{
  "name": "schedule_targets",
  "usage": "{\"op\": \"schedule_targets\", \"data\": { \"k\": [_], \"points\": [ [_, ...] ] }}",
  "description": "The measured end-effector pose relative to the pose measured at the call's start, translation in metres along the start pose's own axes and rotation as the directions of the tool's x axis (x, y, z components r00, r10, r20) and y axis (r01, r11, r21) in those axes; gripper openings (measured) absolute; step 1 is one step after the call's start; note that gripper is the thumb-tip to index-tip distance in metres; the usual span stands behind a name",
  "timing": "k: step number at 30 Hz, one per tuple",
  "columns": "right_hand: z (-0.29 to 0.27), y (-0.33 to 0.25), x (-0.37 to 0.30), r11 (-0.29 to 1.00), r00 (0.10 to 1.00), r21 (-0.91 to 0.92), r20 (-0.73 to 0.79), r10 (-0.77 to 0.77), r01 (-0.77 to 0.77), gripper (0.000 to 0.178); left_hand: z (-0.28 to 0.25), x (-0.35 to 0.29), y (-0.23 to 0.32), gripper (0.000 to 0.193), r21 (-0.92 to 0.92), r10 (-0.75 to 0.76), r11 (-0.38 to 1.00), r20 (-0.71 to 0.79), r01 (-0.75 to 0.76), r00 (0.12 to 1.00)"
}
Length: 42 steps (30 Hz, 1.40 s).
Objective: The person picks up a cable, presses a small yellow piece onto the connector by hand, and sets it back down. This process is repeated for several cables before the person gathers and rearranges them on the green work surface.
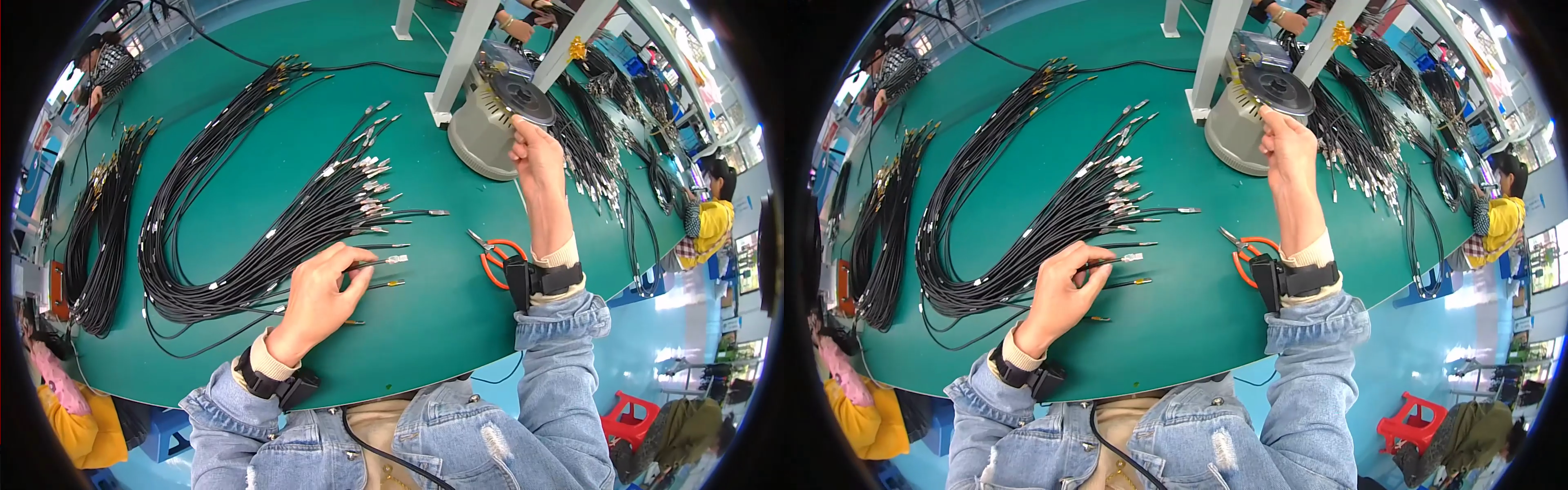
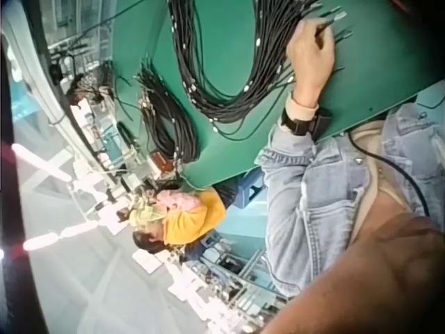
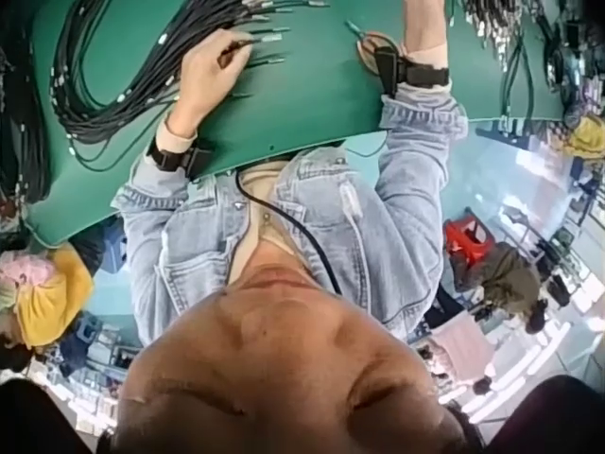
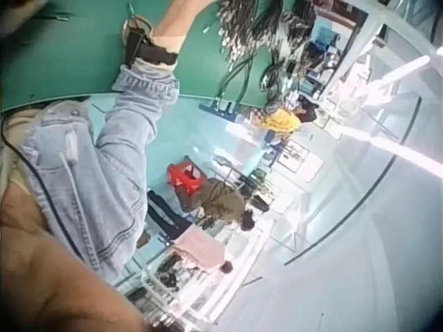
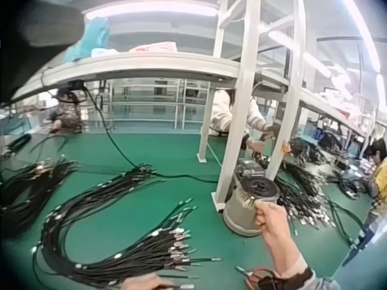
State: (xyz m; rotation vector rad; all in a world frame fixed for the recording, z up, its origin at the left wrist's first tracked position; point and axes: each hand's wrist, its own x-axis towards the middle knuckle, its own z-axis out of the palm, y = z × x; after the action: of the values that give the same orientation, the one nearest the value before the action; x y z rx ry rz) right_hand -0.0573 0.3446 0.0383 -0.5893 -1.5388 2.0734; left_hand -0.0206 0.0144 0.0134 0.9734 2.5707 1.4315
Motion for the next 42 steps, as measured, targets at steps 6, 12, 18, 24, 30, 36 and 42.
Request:
{"op": "schedule_targets", "data": {
  "k": [6,12,18,24,30,36,42],
  "points": [
    [0.002,-0.002,-0.004,0.988,0.999,0.149,0.022,0.041,-0.043,0.008,-0.001,-0.010,-0.005,0.013,-0.055,0.085,0.995,-0.015,-0.086,0.996],
    [0.032,0.001,-0.092,0.993,0.958,0.076,0.267,-0.107,0.090,0.011,0.004,-0.023,-0.004,0.014,0.009,0.136,0.991,-0.180,-0.136,0.974],
    [0.045,0.035,-0.201,0.983,0.885,-0.110,0.429,0.183,-0.150,0.005,0.005,-0.030,0.003,0.020,-0.028,0.125,0.991,-0.206,-0.133,0.971],
    [0.051,0.057,-0.224,0.978,0.883,-0.121,0.423,0.205,-0.169,0.004,0.010,-0.032,-0.001,0.027,0.005,0.155,0.987,-0.222,-0.158,0.963],
    [0.053,0.059,-0.223,0.974,0.884,-0.165,0.417,0.212,-0.155,0.006,0.010,-0.033,0.002,0.028,0.071,0.178,0.984,-0.212,-0.166,0.961],
    [0.053,0.062,-0.222,0.967,0.895,-0.184,0.380,0.233,-0.173,0.008,0.010,-0.034,0.002,0.022,0.130,0.191,0.977,-0.186,-0.169,0.964],
    [0.051,0.063,-0.221,0.970,0.901,-0.187,0.377,0.216,-0.154,0.008,0.009,-0.034,0.003,0.023,0.162,0.217,0.968,-0.173,-0.190,0.961]
  ]
}}
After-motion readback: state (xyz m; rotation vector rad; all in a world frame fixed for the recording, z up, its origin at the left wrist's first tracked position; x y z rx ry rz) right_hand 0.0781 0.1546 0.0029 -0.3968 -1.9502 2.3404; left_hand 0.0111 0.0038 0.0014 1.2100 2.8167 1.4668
